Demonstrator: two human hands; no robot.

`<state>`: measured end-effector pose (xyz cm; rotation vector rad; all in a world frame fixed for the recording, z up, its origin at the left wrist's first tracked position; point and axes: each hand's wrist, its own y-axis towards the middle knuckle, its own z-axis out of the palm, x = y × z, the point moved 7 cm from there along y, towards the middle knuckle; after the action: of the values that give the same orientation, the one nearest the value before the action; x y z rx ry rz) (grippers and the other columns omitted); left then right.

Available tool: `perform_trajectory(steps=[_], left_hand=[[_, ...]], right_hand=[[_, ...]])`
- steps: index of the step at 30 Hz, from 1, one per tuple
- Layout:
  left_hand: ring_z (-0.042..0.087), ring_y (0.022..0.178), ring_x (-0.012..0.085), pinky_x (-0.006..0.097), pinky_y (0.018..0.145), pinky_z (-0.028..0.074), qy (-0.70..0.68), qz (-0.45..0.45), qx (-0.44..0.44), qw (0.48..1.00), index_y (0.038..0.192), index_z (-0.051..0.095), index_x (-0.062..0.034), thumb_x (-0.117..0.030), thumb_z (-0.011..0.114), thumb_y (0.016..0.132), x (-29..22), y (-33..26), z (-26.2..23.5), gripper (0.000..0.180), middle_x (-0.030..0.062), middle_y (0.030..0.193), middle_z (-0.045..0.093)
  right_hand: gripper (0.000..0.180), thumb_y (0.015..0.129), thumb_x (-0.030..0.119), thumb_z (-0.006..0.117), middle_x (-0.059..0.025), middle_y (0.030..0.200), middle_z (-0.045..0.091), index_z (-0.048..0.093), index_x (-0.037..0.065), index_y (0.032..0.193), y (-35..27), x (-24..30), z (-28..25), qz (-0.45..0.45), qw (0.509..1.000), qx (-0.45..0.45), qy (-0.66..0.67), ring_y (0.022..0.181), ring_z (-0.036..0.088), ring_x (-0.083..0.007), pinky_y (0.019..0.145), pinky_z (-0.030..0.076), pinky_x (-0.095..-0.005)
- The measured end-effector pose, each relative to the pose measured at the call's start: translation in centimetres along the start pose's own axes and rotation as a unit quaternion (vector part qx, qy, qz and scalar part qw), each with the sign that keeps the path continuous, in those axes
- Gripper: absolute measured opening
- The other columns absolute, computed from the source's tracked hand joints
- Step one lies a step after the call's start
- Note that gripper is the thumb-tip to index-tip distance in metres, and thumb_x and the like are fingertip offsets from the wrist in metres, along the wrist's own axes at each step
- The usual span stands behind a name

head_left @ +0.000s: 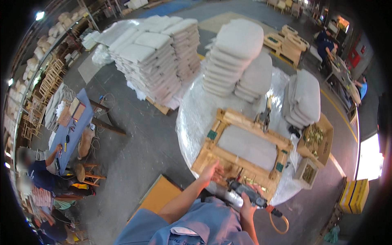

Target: The person assembles a chair cushion onto a wooden frame using a pneumatic drill. They place the cushion, secure it with screws, and repeat the process for multiple cushions in a workshop setting.

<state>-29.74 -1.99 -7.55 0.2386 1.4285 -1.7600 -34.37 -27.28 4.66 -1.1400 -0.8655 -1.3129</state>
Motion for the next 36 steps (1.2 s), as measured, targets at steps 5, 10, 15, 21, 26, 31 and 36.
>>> perform_trajectory(steps=[5,10,15,21,26,31,36], left_hand=[[0.050,0.057,0.0078,0.029,0.049,0.036,0.143,0.072,-0.022,0.987,0.071,0.063,-0.0110,-0.049,0.078,0.099,-1.2,-0.3,0.0,0.050,-0.0025,0.067,0.056],[0.044,0.051,0.0084,0.030,0.046,0.033,0.167,0.116,-0.080,0.976,0.068,0.059,-0.0140,-0.049,0.077,0.100,-0.3,2.4,-2.3,0.050,-0.0040,0.064,0.051],[0.050,0.046,0.0146,0.032,0.041,0.038,-0.224,0.063,0.101,0.967,0.073,0.057,-0.0150,-0.048,0.053,0.114,2.7,4.3,-6.1,0.054,-0.0011,0.061,0.057],[0.075,0.102,0.0242,0.040,0.094,0.061,-0.372,0.078,0.093,0.920,0.145,0.062,-0.0001,-0.050,0.038,0.117,-1.6,0.4,-4.9,0.061,0.0109,0.114,0.078],[0.061,0.138,0.0325,0.049,0.120,0.047,-0.436,0.096,0.150,0.882,0.158,0.051,-0.0031,-0.045,0.038,0.118,-2.9,-1.6,-3.6,0.060,0.0152,0.139,0.072],[0.056,0.146,0.0320,0.051,0.126,0.041,-0.500,0.146,0.342,0.782,0.156,0.054,-0.0078,-0.040,0.037,0.119,-5.0,-4.6,-2.0,0.052,0.0115,0.145,0.070],[0.065,0.136,0.0301,0.049,0.122,0.048,-0.471,0.153,0.189,0.848,0.147,0.062,-0.0067,-0.038,0.043,0.118,-3.2,-3.5,-3.6,0.046,0.0103,0.138,0.074]], right_hand=[[0.069,0.082,0.009,0.083,-0.0226,0.136,0.065,0.049,0.003,0.142,-0.3,2.3,0.9,-0.008,0.997,0.037,-0.070,0.125,0.064,-0.0313,0.113,0.048,-0.0469],[0.061,0.083,0.002,0.081,-0.0157,0.132,0.066,0.054,0.001,0.137,-0.1,1.7,1.2,0.077,0.997,0.023,-0.016,0.119,0.065,-0.0264,0.108,0.052,-0.0431],[0.055,0.087,-0.001,0.079,-0.0134,0.135,0.065,0.056,0.001,0.137,-0.1,3.2,2.2,0.113,0.987,0.031,-0.105,0.115,0.066,-0.0240,0.107,0.053,-0.0408],[0.056,0.086,-0.004,0.081,-0.0136,0.131,0.066,0.057,-0.001,0.136,1.5,0.7,1.0,-0.037,0.991,0.046,-0.123,0.122,0.066,-0.0246,0.109,0.051,-0.0389],[0.057,0.085,-0.002,0.082,-0.0139,0.132,0.065,0.057,-0.001,0.137,2.8,-0.1,1.9,-0.051,0.978,0.079,-0.185,0.128,0.063,-0.0260,0.113,0.048,-0.0409],[0.053,0.086,0.001,0.086,-0.0132,0.125,0.069,0.061,0.000,0.133,3.8,-1.3,3.3,-0.056,0.987,0.068,-0.137,0.118,0.068,-0.0227,0.106,0.052,-0.0368],[0.051,0.087,0.000,0.084,-0.0123,0.123,0.069,0.060,0.000,0.133,4.4,-2.2,4.0,-0.048,0.980,0.088,-0.171,0.118,0.068,-0.0233,0.107,0.053,-0.0381]])
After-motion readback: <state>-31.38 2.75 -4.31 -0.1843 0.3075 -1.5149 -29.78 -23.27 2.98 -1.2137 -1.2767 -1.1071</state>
